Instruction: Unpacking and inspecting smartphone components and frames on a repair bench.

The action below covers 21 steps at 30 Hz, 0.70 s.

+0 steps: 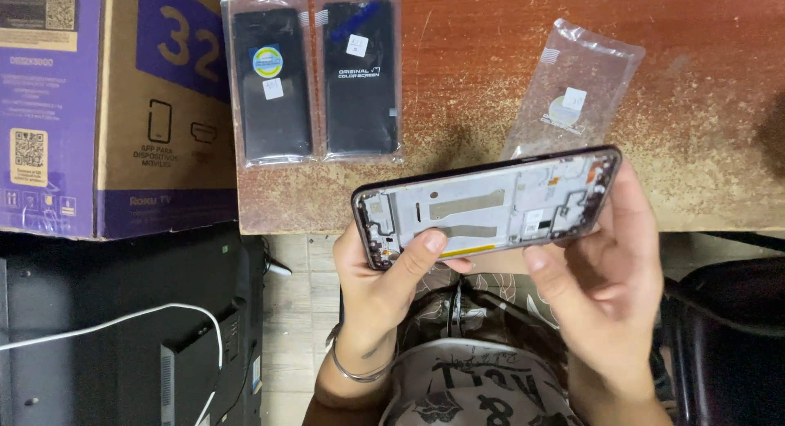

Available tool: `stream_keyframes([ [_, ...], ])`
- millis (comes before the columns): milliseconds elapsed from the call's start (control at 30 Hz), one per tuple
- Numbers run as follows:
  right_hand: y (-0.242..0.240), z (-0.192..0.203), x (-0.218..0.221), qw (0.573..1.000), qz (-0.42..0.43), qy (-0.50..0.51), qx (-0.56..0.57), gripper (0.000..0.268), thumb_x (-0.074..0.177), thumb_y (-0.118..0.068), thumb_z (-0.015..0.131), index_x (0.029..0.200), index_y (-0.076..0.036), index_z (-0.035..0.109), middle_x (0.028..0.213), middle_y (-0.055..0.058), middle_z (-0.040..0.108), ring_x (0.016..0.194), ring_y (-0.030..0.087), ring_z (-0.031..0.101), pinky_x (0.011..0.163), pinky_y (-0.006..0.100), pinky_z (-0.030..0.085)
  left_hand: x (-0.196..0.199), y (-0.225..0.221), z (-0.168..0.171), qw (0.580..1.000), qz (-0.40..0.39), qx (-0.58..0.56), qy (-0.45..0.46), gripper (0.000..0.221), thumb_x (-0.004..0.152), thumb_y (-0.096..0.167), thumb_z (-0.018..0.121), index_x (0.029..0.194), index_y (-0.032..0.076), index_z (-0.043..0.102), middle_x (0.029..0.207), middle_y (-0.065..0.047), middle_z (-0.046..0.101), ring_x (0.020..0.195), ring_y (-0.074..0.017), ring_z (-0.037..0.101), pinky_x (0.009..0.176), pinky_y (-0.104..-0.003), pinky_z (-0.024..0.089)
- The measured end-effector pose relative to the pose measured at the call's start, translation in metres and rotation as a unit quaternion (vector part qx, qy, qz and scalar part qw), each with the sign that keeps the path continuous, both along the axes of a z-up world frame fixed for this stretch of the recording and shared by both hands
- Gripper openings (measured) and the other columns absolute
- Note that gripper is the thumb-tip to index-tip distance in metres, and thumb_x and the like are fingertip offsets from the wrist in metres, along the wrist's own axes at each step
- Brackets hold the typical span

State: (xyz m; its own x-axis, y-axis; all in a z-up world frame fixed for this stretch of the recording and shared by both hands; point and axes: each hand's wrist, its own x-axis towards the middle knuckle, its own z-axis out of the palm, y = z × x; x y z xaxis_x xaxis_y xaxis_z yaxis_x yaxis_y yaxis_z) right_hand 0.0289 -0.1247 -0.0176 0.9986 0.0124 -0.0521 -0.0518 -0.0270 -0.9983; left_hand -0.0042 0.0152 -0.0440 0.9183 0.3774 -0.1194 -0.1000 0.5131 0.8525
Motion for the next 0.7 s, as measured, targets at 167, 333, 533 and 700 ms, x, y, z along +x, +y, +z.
stream_keyframes([
  [167,0.004,-0.024,-0.004,0.993,-0.026,-0.081,0.086,0.07,0.078,0.005,0.055,0.139,-0.002,0.022,0.141,0.02,0.038,0.124,0.022,0.043,0.109,0.035,0.038,-0.001,-0.008,-0.003,0.998,0.019,0.06,-0.002,0.017,0.081,0.008,0.066,0.092,-0.002,0.059,0.083,-0.013,0.066,0.065,-0.0218,0.065,0.064,-0.032,0.058],
  [333,0.007,-0.021,-0.004,0.992,-0.048,-0.093,0.068,0.066,0.079,0.004,0.059,0.135,-0.002,0.025,0.139,0.018,0.039,0.123,0.02,0.043,0.109,0.034,0.039,-0.004,-0.009,-0.002,0.997,0.016,0.067,-0.019,0.016,0.082,0.008,0.065,0.093,-0.001,0.059,0.086,-0.011,0.066,0.074,-0.0214,0.063,0.072,-0.034,0.056],
  [533,0.008,-0.02,-0.002,0.989,-0.064,-0.049,0.123,0.063,0.076,0.002,0.063,0.13,-0.006,0.031,0.127,0.011,0.049,0.109,0.014,0.051,0.103,0.029,0.043,-0.004,-0.007,0.004,0.995,-0.029,0.086,-0.049,0.016,0.084,0.008,0.06,0.085,-0.007,0.058,0.076,-0.02,0.065,0.061,-0.0285,0.065,0.062,-0.035,0.058],
  [700,0.007,-0.025,-0.003,0.983,-0.071,-0.031,0.166,0.061,0.076,0.002,0.065,0.128,-0.005,0.034,0.115,0.01,0.056,0.097,0.013,0.056,0.097,0.028,0.046,-0.007,-0.006,0.0,0.994,-0.038,0.094,-0.047,0.016,0.084,0.007,0.061,0.081,-0.009,0.06,0.078,-0.022,0.064,0.061,-0.0304,0.066,0.059,-0.036,0.06],
])
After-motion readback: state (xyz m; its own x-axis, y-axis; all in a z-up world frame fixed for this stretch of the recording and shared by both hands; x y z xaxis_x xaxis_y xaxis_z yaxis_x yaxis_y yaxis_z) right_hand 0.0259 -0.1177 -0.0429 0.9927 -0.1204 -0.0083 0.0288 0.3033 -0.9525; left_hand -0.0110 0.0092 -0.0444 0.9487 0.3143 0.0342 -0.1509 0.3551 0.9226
